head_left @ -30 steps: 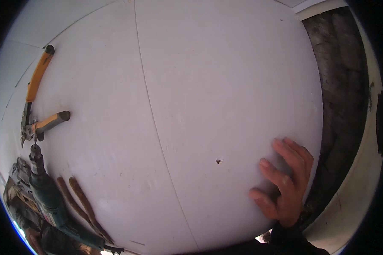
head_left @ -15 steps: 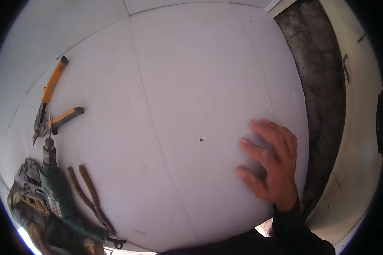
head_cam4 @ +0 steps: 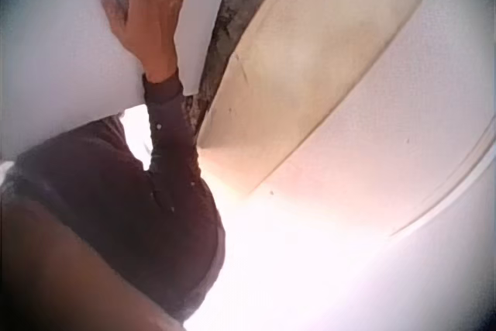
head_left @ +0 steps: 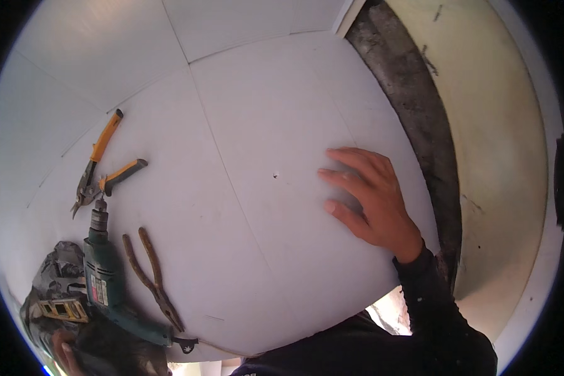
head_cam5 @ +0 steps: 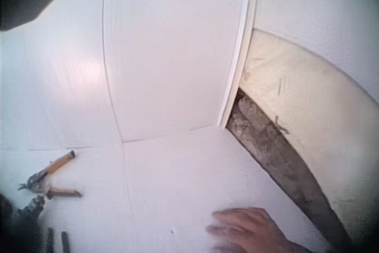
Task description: The person aligns a panel against the ceiling to mark it with a pencil, cuts the ceiling trim using shears, and checks the ceiling surface by hand.
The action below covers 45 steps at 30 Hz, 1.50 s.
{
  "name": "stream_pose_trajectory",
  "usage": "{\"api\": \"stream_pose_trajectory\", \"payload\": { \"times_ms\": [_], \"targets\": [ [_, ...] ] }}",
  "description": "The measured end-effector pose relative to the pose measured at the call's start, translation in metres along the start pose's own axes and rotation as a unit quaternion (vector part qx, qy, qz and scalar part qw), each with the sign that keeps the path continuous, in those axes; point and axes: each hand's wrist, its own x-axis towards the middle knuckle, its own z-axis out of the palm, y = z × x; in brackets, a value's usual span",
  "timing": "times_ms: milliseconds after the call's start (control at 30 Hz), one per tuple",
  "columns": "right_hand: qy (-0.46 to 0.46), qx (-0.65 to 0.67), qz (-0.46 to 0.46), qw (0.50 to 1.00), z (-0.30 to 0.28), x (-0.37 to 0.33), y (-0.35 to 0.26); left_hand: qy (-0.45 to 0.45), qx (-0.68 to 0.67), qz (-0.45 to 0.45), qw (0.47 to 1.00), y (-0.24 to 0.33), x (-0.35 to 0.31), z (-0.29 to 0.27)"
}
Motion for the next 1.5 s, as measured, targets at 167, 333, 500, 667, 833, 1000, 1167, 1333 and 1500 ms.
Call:
{"api": "stream_pose_trajectory", "payload": {
  "times_ms": [167,333,500,667,833,1000,1167,1333,1500],
  "targets": [
    [0.005,-0.002,0.007,1.000,-0.007,-0.003,-0.003,-0.012,-0.023,0.032,0.999,0.001,0.011,0.007],
    [0.009,-0.026,0.009,1.000,0.001,0.000,-0.002,-0.030,-0.040,0.052,0.997,0.004,0.024,0.017],
    [0.041,-0.141,0.171,0.974,0.002,0.002,0.040,-0.040,-0.047,0.073,0.995,0.016,0.031,0.018],
    [0.032,-0.063,0.129,0.989,-0.006,0.025,0.006,-0.040,-0.042,0.069,0.996,0.020,0.035,0.023],
    [0.015,-0.072,0.089,0.993,0.009,0.027,0.014,-0.045,-0.047,0.076,0.995,0.015,0.039,0.028],
    [0.016,-0.146,0.246,0.958,-0.006,0.025,0.041,-0.041,-0.044,0.080,0.995,0.000,0.033,0.023],
    [-0.014,-0.175,0.070,0.982,-0.003,0.023,0.019,-0.031,-0.045,0.084,0.995,-0.010,0.024,0.012],
    [-0.048,-0.053,-0.067,0.995,0.009,0.024,-0.031,-0.033,-0.050,0.091,0.994,-0.013,0.021,0.012],
    [-0.047,-0.094,-0.091,0.990,0.006,0.031,-0.031,-0.033,-0.052,0.097,0.993,-0.012,0.017,0.011]
  ]
}}
